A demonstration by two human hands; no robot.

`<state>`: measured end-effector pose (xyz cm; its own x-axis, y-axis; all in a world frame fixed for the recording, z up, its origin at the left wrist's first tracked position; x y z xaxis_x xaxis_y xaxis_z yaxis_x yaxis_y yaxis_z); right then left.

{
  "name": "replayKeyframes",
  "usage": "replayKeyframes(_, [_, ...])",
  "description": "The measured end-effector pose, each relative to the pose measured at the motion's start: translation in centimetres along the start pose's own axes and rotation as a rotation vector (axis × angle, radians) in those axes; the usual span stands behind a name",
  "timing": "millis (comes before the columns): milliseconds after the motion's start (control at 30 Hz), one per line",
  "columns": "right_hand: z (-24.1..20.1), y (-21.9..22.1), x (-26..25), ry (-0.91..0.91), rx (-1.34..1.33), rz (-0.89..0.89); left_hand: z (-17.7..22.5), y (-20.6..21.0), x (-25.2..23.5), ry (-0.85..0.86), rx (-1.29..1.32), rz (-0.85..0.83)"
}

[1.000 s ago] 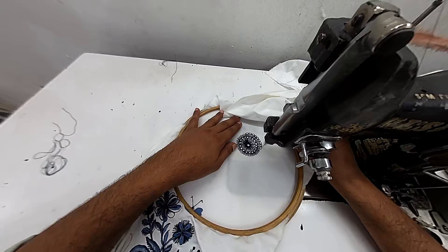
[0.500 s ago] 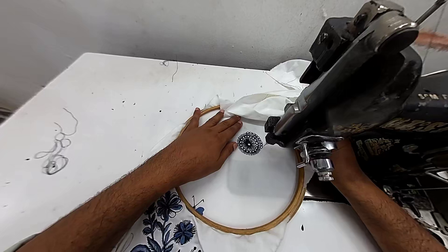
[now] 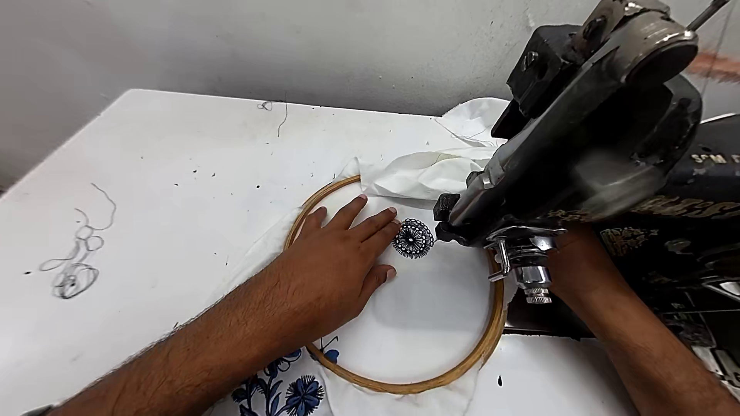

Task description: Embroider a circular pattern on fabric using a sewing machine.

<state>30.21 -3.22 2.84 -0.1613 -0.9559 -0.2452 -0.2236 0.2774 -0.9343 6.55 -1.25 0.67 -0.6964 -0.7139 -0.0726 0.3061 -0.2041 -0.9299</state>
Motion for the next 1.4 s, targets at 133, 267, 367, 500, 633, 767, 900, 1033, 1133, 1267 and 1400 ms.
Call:
replayKeyframes(133, [-0.27,-0.11,0.27,-0.020,0.098,-0.040,-0.18,0.25,0.21,-0.047,-0.002,-0.051])
replayKeyframes(267, [-0.14,0.02,0.69,0.011,0.036,0.002,-0.21,0.21,0.24,-0.059,0.014,-0.071])
replayKeyframes(367, [-0.04,0.28,0.82,0.029,-0.002,0.010,-0.38,0.14,0.29,-0.073,0.016,-0.081])
replayKeyframes(500, [0.32,0.49,0.57,0.035,-0.048,0.046,-0.53,0.17,0.04,-0.068,-0.004,-0.067])
replayKeyframes(633, [0.38,0.42,0.44,0.035,-0.059,0.030,-0.19,0.28,0.08,-0.058,0.004,-0.050])
replayKeyframes(767, [0.00,0.31,0.81,0.001,-0.046,0.040,-0.16,0.19,0.29,-0.083,0.009,-0.100])
replayKeyframes(900, [0.27,0.51,0.74,-0.014,-0.104,0.087,-0.35,0.13,0.16,-0.076,0.012,-0.081])
replayKeyframes(1033, [0.23,0.42,0.49,-0.047,-0.084,0.083,-0.22,0.25,0.07,-0.067,0.009,-0.063])
replayKeyframes(1133, [0.02,0.29,0.63,-0.007,-0.018,0.040,-0.03,0.24,0.27,-0.069,0.011,-0.085])
replayKeyframes(1267, [0.00,0.45,0.73,0.006,-0.026,0.049,-0.30,0.11,0.27,-0.081,0.011,-0.101])
replayKeyframes(1400, [0.38,0.58,0.42,-0.012,-0.083,0.071,-0.34,0.21,-0.02,-0.080,0.002,-0.087])
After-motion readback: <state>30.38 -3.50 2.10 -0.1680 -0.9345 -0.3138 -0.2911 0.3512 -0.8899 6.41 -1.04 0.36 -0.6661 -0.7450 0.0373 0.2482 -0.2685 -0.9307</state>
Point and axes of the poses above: each hand's wrist, its own x-axis away from the middle knuckle, its own y-axis out of the palm, z = x × y, the point moved 7 cm from there along -x, towards the middle knuckle, and after that the axes turned 15 degrees about x, right-handed, at the moved point
